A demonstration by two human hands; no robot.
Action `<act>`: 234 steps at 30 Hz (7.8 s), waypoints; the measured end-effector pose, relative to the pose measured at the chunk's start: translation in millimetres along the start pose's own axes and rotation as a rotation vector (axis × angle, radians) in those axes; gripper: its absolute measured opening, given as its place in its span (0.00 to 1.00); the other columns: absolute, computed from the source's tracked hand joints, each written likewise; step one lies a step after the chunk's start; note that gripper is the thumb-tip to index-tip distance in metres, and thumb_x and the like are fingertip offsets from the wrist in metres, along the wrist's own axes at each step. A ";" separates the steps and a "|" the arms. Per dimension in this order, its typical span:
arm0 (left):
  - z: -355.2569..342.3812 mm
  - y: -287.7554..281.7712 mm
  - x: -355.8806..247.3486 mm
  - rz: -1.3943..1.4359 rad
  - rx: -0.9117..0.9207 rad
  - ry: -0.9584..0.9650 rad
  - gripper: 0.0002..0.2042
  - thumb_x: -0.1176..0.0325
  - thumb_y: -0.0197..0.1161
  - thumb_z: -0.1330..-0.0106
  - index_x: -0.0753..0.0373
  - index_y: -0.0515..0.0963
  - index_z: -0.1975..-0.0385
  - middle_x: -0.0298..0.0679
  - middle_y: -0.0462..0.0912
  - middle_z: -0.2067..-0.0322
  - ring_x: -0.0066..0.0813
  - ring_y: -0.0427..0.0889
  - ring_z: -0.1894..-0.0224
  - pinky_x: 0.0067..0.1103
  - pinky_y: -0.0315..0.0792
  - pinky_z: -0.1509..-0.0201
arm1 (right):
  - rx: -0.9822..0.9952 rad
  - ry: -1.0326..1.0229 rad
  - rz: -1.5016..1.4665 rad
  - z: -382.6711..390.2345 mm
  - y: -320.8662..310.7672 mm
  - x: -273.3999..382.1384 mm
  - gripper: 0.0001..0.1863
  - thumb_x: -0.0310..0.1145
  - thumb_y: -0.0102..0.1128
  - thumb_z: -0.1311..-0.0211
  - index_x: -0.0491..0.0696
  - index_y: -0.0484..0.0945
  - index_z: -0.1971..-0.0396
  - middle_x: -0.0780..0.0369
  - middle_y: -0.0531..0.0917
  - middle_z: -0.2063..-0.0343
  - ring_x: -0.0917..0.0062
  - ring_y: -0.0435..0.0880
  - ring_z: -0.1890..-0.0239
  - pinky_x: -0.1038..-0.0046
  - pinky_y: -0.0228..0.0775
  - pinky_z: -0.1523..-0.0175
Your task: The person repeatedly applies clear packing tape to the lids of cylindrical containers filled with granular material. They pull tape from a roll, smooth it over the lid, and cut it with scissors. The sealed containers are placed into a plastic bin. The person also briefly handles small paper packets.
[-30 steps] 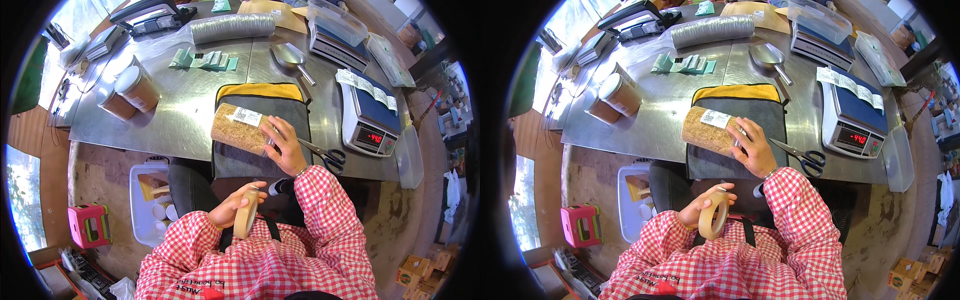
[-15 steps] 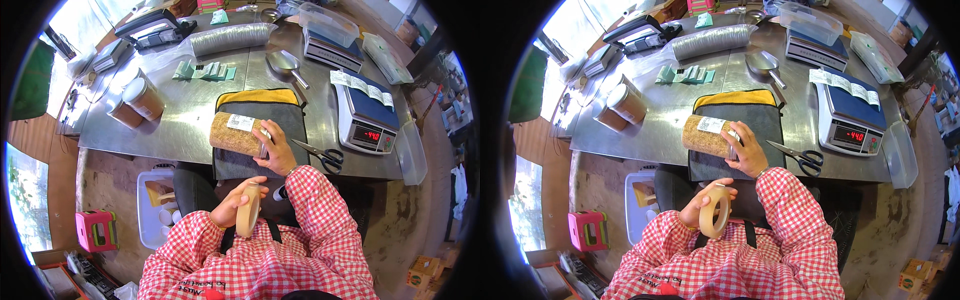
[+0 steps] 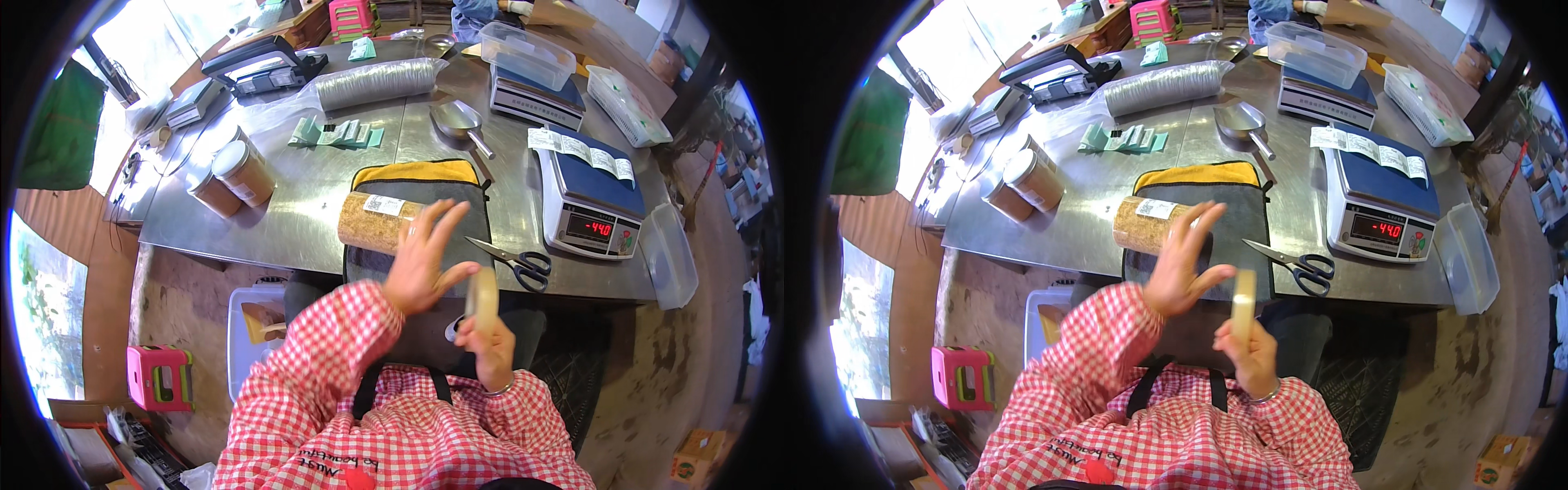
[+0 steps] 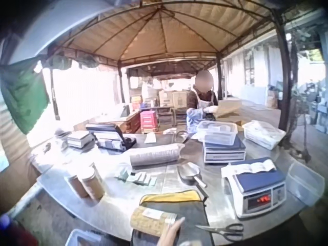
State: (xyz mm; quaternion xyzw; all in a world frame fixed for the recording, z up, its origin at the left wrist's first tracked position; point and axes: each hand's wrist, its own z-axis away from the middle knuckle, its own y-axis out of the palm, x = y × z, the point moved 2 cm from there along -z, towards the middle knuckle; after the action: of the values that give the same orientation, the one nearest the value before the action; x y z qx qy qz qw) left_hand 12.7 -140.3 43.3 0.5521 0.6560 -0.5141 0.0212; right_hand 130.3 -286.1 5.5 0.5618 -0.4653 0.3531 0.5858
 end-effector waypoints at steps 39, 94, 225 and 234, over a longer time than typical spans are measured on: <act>538.3 -240.5 192.9 -0.583 -0.703 -1.555 0.45 0.62 0.75 0.66 0.54 0.62 0.40 0.51 0.64 0.45 0.51 0.65 0.41 0.37 0.64 0.37 | 0.491 0.630 0.515 12.8 98.2 -117.7 0.11 0.37 0.55 0.35 0.43 0.75 0.64 0.67 0.77 0.76 0.87 0.72 0.74 0.83 0.62 0.67; 514.9 12.3 365.9 -0.083 0.141 -1.716 0.46 0.50 0.61 0.40 0.39 0.36 0.29 0.53 0.49 0.32 0.49 0.58 0.32 0.48 0.41 0.28 | 0.463 0.880 0.677 -16.7 154.0 -175.7 0.11 0.35 0.55 0.35 0.41 0.75 0.64 0.65 0.79 0.75 0.85 0.75 0.72 0.81 0.67 0.63; 68.3 -46.9 184.5 0.722 0.048 -0.547 0.44 0.67 0.75 0.53 0.62 0.56 0.35 0.42 0.71 0.46 0.36 0.72 0.43 0.29 0.66 0.39 | 0.127 0.630 -0.190 27.6 -28.7 -178.1 0.13 0.40 0.62 0.39 0.45 0.77 0.74 0.64 0.80 0.81 0.80 0.79 0.79 0.79 0.71 0.70; 77.1 -3.5 157.6 0.866 -0.045 -0.376 0.46 0.71 0.77 0.57 0.58 0.54 0.37 0.40 0.68 0.48 0.35 0.69 0.43 0.30 0.65 0.39 | 0.151 0.404 -0.524 55.2 -25.5 -95.3 0.09 0.35 0.62 0.41 0.45 0.78 0.74 0.64 0.81 0.79 0.80 0.80 0.73 0.77 0.72 0.67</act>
State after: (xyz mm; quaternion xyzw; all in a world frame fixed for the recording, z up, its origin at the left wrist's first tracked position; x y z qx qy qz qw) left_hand -92.9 -82.9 -84.6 0.6715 0.3612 -0.5349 0.3639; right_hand 115.7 -333.2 -96.2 0.6228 -0.1520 0.3283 0.6937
